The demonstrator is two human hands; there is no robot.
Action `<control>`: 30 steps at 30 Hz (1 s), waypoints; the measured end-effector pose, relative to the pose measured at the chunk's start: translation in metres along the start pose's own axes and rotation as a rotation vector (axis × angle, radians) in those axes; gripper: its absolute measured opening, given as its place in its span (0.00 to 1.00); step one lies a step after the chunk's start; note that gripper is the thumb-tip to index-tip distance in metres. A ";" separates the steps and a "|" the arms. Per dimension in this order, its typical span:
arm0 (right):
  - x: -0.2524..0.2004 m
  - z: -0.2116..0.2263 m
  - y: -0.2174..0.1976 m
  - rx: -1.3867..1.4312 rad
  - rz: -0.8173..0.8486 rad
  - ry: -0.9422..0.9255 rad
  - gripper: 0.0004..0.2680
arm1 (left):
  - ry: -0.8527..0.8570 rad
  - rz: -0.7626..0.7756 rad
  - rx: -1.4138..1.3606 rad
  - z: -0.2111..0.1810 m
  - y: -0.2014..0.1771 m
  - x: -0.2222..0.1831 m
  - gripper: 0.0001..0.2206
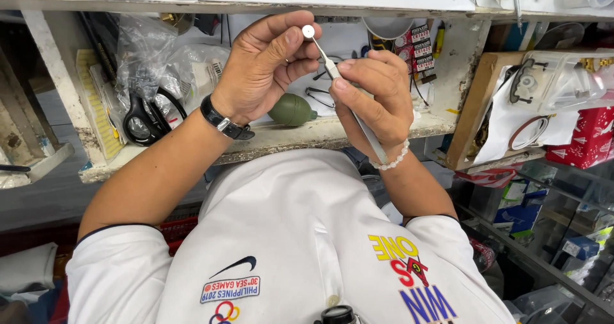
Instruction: Cleaning tiny watch components using specialized cleaning putty and tweezers at a repair station.
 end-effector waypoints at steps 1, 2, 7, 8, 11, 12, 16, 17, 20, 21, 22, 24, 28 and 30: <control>0.000 0.000 0.000 -0.001 0.003 0.002 0.11 | 0.001 0.004 -0.001 0.000 0.001 0.000 0.12; 0.000 0.000 0.000 -0.002 0.001 0.002 0.11 | 0.001 0.006 0.000 0.000 0.000 0.000 0.12; 0.002 0.001 0.000 0.009 -0.012 0.028 0.10 | 0.012 0.005 0.015 -0.001 0.001 0.000 0.11; 0.001 0.001 0.001 0.009 -0.012 0.030 0.10 | 0.011 0.004 0.016 0.000 0.001 0.000 0.11; 0.001 0.002 0.001 0.011 -0.019 0.034 0.10 | 0.023 0.002 0.018 -0.001 0.001 0.000 0.11; 0.001 0.002 0.001 0.005 -0.015 0.030 0.10 | 0.024 -0.007 0.018 -0.001 0.001 0.000 0.11; 0.000 0.002 0.002 -0.024 -0.012 -0.005 0.12 | 0.009 -0.042 0.023 -0.002 0.001 -0.001 0.11; -0.001 0.002 0.002 -0.026 -0.012 -0.003 0.12 | 0.007 -0.041 0.023 -0.001 0.001 -0.001 0.11; -0.003 0.005 0.003 -0.067 0.014 -0.028 0.13 | 0.004 -0.079 0.051 -0.001 0.000 0.000 0.12; -0.004 0.005 0.002 -0.046 0.023 -0.012 0.12 | 0.019 -0.102 0.068 -0.002 0.000 -0.001 0.12; -0.004 0.004 0.002 -0.024 0.030 0.003 0.12 | 0.037 -0.125 0.086 -0.004 -0.001 -0.001 0.12; -0.013 0.003 0.000 0.007 0.001 0.053 0.10 | 0.044 -0.141 0.128 -0.006 -0.001 -0.001 0.13; -0.027 -0.002 -0.003 0.166 -0.042 0.341 0.10 | 0.126 -0.153 0.281 -0.014 0.004 -0.003 0.08; -0.038 -0.006 0.001 0.514 0.003 0.508 0.25 | 0.139 -0.155 0.295 -0.014 0.006 -0.003 0.06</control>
Point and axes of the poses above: each hand's wrist, its own x-axis towards the middle knuckle, its own y-axis out of the palm, z = x × y, the point moved 8 cm from there along x, towards the middle knuckle, and after that the axes turned 7 degrees about -y, right-handed, at the moved point
